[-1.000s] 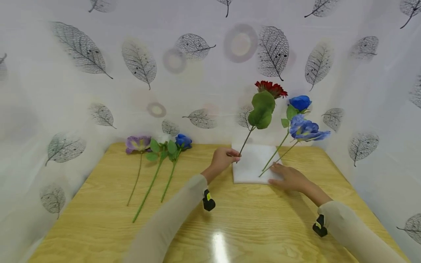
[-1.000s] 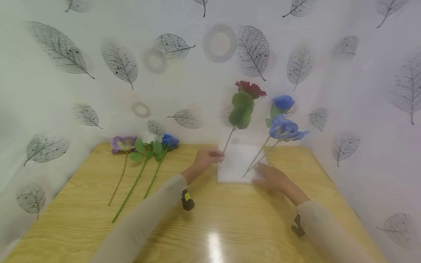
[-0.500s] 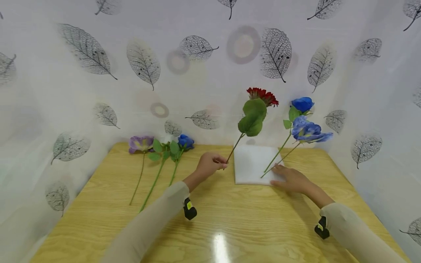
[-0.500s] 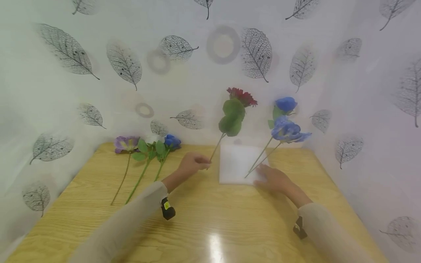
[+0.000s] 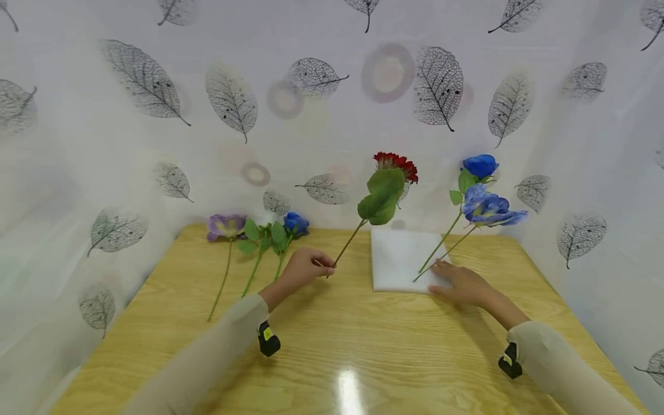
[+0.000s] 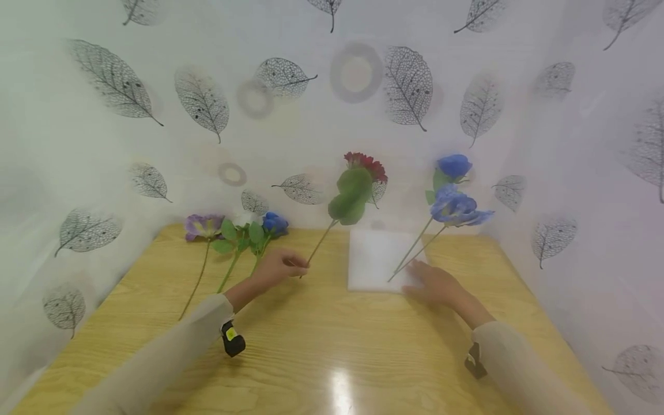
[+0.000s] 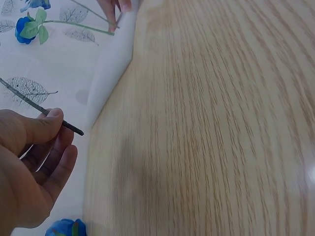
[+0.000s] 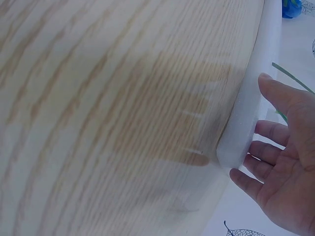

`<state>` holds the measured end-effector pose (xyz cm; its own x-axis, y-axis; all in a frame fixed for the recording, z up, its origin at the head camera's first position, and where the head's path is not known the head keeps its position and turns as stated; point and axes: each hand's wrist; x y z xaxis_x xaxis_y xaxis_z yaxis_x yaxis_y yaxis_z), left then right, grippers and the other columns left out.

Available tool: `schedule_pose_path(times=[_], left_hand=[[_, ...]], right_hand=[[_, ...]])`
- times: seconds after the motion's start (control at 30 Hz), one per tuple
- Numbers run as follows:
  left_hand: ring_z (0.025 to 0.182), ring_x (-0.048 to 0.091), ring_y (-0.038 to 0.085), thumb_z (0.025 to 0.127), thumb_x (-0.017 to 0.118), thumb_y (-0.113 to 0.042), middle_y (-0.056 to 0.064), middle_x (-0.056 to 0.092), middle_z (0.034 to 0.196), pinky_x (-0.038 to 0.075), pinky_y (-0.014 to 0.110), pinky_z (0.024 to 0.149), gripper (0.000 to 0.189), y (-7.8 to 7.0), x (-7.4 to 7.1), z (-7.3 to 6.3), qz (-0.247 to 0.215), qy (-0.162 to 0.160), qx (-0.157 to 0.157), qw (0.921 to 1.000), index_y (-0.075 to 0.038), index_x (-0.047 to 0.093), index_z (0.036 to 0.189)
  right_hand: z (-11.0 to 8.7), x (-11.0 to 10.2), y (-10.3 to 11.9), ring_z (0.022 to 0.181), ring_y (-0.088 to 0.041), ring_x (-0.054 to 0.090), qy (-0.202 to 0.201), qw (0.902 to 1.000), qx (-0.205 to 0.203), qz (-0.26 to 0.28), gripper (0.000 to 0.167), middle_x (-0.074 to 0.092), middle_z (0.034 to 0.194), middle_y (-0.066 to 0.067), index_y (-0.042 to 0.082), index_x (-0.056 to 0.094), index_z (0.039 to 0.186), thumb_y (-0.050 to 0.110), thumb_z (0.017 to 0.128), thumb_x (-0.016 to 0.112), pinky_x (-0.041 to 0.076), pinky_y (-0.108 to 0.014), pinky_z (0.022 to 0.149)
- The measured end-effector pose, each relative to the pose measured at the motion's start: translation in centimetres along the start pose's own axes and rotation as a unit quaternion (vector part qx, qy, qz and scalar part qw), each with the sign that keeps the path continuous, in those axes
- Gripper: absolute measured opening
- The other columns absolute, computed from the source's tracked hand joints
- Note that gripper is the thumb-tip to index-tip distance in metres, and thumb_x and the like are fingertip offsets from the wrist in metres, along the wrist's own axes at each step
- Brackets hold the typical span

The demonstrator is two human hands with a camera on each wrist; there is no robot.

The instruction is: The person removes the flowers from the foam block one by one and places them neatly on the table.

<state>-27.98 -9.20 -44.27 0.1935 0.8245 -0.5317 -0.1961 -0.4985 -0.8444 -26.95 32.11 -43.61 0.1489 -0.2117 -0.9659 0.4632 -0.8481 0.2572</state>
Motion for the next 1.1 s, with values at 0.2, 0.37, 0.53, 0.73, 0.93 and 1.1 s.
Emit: schedule_pose_path(times=[0.2,0.37,0.53,0.73,0.93,1.1], left_hand=[[0.081,0.070,0.013,0.089,0.080,-0.014,0.005,0.078,0.100,0.059,0.032,0.072,0.014,0.6,-1.6,-1.0,0.009,0.001,-0.007,0.9999,-0.011,0.081,0.102],[0.082,0.072,0.015,0.090,0.079,-0.014,0.006,0.078,0.101,0.062,0.039,0.076,0.017,1.1,-2.9,-1.8,0.003,0.019,-0.014,0.9997,-0.009,0.080,0.106],[0.083,0.074,0.019,0.091,0.078,-0.014,0.007,0.078,0.100,0.063,0.042,0.079,0.019,1.4,-4.0,-2.8,0.003,0.036,-0.027,0.9990,-0.006,0.079,0.108],[0.080,0.073,0.016,0.088,0.080,-0.011,0.009,0.079,0.097,0.063,0.038,0.076,0.018,2.0,-4.9,-3.6,0.008,0.042,-0.047,0.9980,-0.003,0.080,0.105],[0.077,0.072,0.014,0.084,0.083,-0.007,0.013,0.079,0.099,0.062,0.031,0.070,0.016,2.7,-5.3,-3.8,0.005,0.040,-0.073,0.9965,-0.001,0.081,0.099],[0.075,0.071,0.013,0.083,0.083,-0.004,0.016,0.079,0.099,0.062,0.030,0.068,0.014,2.8,-5.4,-4.2,0.000,0.042,-0.094,0.9947,0.002,0.081,0.095]], right_hand=[[0.0,0.1,-0.1,0.139,-0.056,0.041,0.002,1.0000,0.008,0.000,0.072,0.039,0.153,-0.035,-0.007,0.049,0.146,0.045,0.099,0.064,0.039,-0.068,0.108],[0.1,0.2,0.0,0.138,-0.056,0.041,0.003,1.0000,0.009,-0.002,0.072,0.039,0.153,-0.035,-0.007,0.049,0.146,0.045,0.099,0.064,0.039,-0.069,0.107],[0.1,0.2,0.0,0.138,-0.056,0.041,0.005,0.9999,0.009,-0.003,0.073,0.038,0.153,-0.035,-0.008,0.049,0.146,0.045,0.099,0.064,0.039,-0.068,0.108],[0.0,-0.1,0.1,0.138,-0.057,0.040,0.006,1.0000,0.006,0.002,0.073,0.038,0.153,-0.036,-0.009,0.049,0.146,0.045,0.098,0.064,0.039,-0.068,0.107],[0.0,-0.1,0.0,0.137,-0.057,0.041,0.005,1.0000,0.007,-0.003,0.073,0.038,0.153,-0.036,-0.008,0.049,0.145,0.046,0.098,0.064,0.039,-0.069,0.107],[0.0,0.0,0.1,0.138,-0.057,0.040,0.007,0.9999,0.009,0.000,0.073,0.038,0.153,-0.035,-0.007,0.049,0.146,0.045,0.098,0.064,0.039,-0.070,0.107]])
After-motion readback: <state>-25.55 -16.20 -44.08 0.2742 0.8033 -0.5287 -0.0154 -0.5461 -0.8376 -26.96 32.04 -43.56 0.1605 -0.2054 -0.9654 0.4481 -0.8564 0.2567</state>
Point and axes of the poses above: each hand's wrist, its own z-axis towards the middle knuckle, its own x-axis out of the palm, y = z × x
